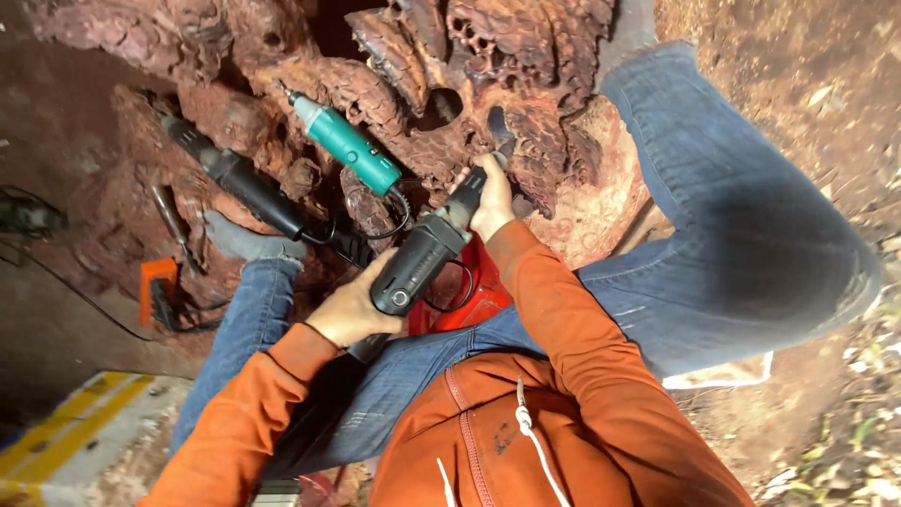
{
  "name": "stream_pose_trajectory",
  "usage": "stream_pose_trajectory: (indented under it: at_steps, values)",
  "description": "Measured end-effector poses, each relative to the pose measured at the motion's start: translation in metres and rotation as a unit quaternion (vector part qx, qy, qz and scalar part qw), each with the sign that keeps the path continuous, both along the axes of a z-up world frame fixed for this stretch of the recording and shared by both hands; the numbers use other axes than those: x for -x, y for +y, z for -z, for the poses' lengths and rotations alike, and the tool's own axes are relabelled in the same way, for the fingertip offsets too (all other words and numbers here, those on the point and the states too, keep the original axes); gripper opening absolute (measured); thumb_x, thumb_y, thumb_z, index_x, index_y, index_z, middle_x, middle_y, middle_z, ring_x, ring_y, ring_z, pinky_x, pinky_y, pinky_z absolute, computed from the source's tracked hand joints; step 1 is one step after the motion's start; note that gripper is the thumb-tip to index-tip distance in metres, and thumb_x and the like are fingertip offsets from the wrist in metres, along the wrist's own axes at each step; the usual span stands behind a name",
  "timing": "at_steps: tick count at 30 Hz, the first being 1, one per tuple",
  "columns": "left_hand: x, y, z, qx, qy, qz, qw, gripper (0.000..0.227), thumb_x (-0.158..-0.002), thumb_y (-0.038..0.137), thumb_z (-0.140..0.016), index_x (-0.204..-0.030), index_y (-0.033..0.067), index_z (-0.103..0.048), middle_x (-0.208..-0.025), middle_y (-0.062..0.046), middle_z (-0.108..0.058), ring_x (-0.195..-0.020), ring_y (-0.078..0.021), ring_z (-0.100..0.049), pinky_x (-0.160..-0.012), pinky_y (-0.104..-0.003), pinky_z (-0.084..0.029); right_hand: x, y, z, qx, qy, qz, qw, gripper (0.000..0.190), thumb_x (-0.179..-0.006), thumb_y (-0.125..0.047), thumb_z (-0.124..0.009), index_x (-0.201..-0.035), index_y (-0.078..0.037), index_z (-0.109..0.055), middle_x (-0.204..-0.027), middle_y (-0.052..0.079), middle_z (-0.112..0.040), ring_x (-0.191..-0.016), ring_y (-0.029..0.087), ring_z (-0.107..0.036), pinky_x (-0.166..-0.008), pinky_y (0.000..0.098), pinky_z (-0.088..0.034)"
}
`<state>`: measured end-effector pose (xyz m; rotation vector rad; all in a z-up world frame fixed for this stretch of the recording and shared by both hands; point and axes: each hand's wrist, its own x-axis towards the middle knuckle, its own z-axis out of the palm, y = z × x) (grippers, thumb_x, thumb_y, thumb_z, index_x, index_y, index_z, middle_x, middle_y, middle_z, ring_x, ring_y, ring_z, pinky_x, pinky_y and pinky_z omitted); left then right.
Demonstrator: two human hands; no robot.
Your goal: Carving intricate details into a large piece of wood using a power rotary tool
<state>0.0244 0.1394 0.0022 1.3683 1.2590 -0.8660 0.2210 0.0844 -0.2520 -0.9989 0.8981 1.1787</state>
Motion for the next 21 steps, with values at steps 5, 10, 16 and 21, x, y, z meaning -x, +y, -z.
stream_pose_trajectory:
  at_steps: [5,10,16,21]
  values:
    - [-0.013,0.025,-0.017,0.003,-0.009,0.014,1.000,0.113,-0.053,0.023,-0.087,-0.154,0.0400,-0.039,-0.107,-0.022,-0.073,-0.104,-0.0356,-0.072,-0.088,-0.043,-0.056,0.005,0.013,-0.008,-0.017,0.011,0.045,0.999,0.022,-0.075,-0.013,-0.075,-0.086,-0.004,-0.058,-0.075,0.009,-0.063,-0.065,0.023,-0.068,-0.061,0.0410,-0.062]
    - [-0.017,0.042,-0.025,0.018,-0.014,0.031,0.999,0.111,-0.059,0.010,-0.084,-0.157,0.0290,-0.038,-0.106,-0.026,-0.073,-0.096,-0.0395,-0.073,-0.087,-0.044,-0.058,0.008,0.019,-0.022,-0.035,0.020,0.073,0.997,0.020,-0.075,-0.013,-0.074,-0.083,-0.005,-0.057,-0.073,0.008,-0.061,-0.064,0.022,-0.067,-0.062,0.0398,-0.060]
    - [-0.027,0.059,-0.034,0.016,0.008,0.092,0.996,0.113,-0.062,0.014,-0.086,-0.160,0.0304,-0.031,-0.111,-0.026,-0.072,-0.099,-0.0416,-0.073,-0.088,-0.049,-0.058,0.007,0.024,-0.022,-0.047,0.030,0.103,0.993,0.021,-0.076,-0.013,-0.074,-0.082,-0.006,-0.055,-0.073,0.008,-0.063,-0.065,0.022,-0.068,-0.063,0.0398,-0.060]
    - [-0.045,0.073,-0.053,0.007,0.044,0.126,0.991,0.110,-0.068,0.009,-0.084,-0.161,0.0303,-0.029,-0.111,-0.029,-0.071,-0.090,-0.0401,-0.075,-0.085,-0.045,-0.062,0.006,0.027,-0.033,-0.094,0.043,0.124,0.987,0.024,-0.072,-0.016,-0.076,-0.079,-0.010,-0.054,-0.070,0.003,-0.061,-0.062,0.018,-0.064,-0.063,0.0367,-0.057]
